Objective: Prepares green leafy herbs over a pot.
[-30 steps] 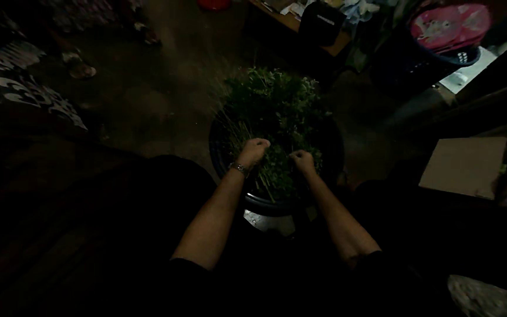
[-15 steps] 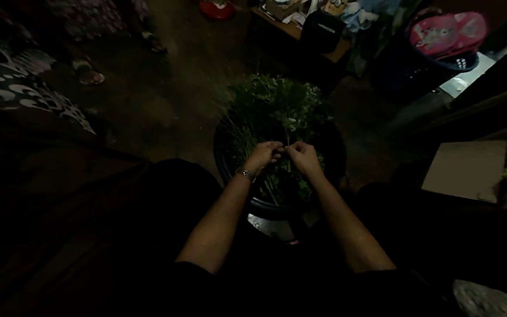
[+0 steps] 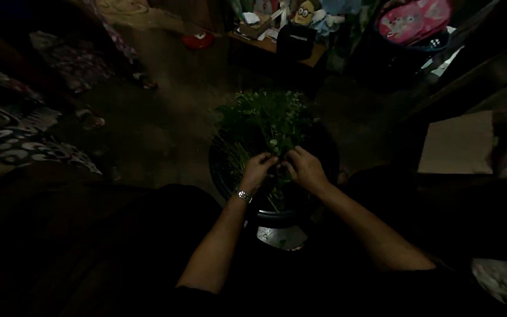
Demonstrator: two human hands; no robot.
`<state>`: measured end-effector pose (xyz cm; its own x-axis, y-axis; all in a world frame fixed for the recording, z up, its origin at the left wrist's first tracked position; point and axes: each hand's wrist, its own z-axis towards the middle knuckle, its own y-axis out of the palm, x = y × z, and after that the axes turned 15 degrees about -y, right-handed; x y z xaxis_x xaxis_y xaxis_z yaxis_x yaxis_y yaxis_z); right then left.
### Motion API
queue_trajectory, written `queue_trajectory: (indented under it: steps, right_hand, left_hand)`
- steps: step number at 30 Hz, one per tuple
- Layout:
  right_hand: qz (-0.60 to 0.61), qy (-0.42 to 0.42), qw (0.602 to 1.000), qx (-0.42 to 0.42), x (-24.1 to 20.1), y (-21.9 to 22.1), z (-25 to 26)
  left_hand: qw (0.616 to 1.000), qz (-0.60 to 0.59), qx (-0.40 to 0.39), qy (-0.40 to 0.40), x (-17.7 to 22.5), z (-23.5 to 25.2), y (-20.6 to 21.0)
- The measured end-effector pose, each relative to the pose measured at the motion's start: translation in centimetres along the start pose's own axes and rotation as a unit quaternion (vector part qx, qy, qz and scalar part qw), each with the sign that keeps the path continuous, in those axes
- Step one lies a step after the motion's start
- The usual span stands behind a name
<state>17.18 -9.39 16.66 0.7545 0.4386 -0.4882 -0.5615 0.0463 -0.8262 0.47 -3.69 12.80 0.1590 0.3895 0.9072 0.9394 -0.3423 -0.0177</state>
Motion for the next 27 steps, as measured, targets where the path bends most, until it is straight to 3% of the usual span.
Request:
queue_trajectory:
  steps: [3,7,12,15,20,22,27]
  right_hand:
    - [-0.085,-0.155,0.982,0.066,1.3,0.5,0.2]
    - [-0.114,-0.212,0.971,-0.003,2.2,0.0,1.3]
    - [-0.054,-0.175,0.976,-0.115,2.0,-2.5,2.3]
    - [0.014,-0.183,0.977,-0.113,2.6,-2.9,2.0]
    - [0.119,-0.101,0.985,-0.069,2.1,-1.2,1.5]
    - [0.124,-0.088,0.987,-0.050,1.5,-0.6,1.6]
    - [0.107,-0.021,0.989,-0.098,0.5,-1.2,1.2]
  left_hand:
    - [1.000,-0.008,-0.002,-0.012,-0.2,0.1,0.0]
    - [0.999,0.020,-0.009,-0.024,0.7,-0.6,0.3]
    - [0.999,0.004,-0.023,-0.021,0.5,-1.1,0.5]
    - [1.000,0.002,-0.004,-0.030,0.8,-1.9,1.4]
    - [0.996,-0.069,0.012,-0.054,0.4,-2.1,1.9]
    - [0.995,-0.078,0.016,-0.063,0.0,-1.8,1.6]
    - [0.996,-0.036,0.036,-0.069,-0.3,-1.4,1.2]
